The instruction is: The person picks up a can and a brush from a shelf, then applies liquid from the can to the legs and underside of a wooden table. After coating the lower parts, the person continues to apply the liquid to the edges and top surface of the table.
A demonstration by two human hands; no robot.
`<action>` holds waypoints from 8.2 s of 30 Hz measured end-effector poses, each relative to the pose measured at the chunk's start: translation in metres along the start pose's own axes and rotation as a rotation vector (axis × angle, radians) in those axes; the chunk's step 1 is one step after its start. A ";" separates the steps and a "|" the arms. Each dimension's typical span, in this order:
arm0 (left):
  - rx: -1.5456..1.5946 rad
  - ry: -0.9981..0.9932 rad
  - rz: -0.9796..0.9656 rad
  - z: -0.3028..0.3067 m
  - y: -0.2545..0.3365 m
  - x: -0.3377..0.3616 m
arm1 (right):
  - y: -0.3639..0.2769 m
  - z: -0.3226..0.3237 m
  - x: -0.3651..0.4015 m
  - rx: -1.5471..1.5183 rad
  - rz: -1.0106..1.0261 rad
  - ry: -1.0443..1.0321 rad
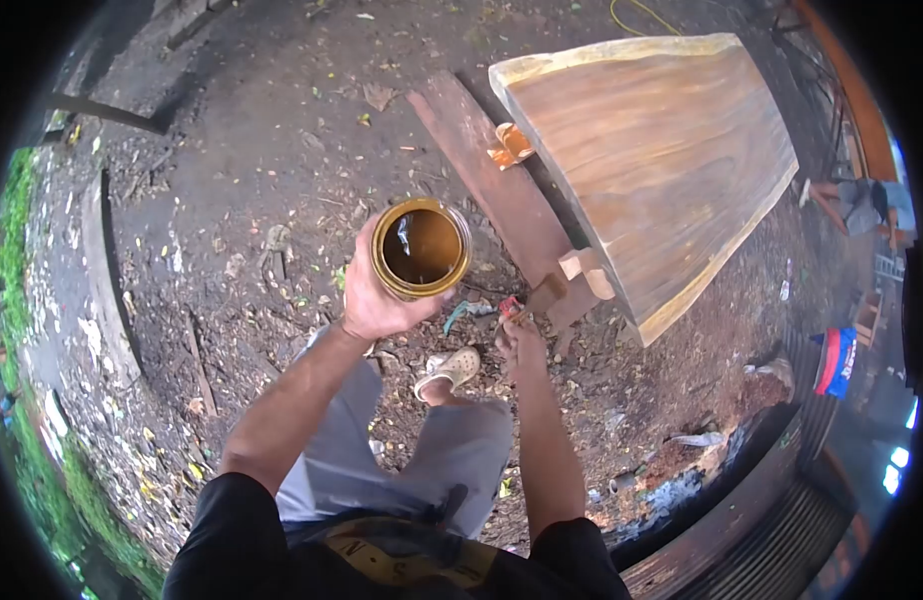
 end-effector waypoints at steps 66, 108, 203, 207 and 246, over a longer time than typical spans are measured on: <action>0.261 -0.156 -0.205 -0.110 -0.216 -0.003 | -0.030 0.043 -0.346 -0.551 0.457 0.320; 0.249 -0.156 -0.233 -0.129 -0.199 0.000 | -0.060 -0.097 -0.191 0.241 0.818 0.114; 0.205 -0.336 -0.198 -0.187 -0.163 0.069 | -0.123 0.283 -0.208 -1.140 0.831 -0.084; 0.171 -0.345 -0.173 -0.186 -0.161 0.073 | -0.084 0.294 -0.247 -1.015 0.856 0.029; 0.167 -0.393 -0.227 -0.200 -0.157 0.091 | -0.061 0.308 -0.247 -0.115 0.805 0.749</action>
Point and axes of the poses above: each hand's wrist, its own x-axis away from the middle knuckle, its own z-axis out of the back of the hand, y = z × x, the point moved 4 cm from there along -x, towards the middle knuckle, and after that the axes turned 6 degrees about y, right-handed, at the moved point
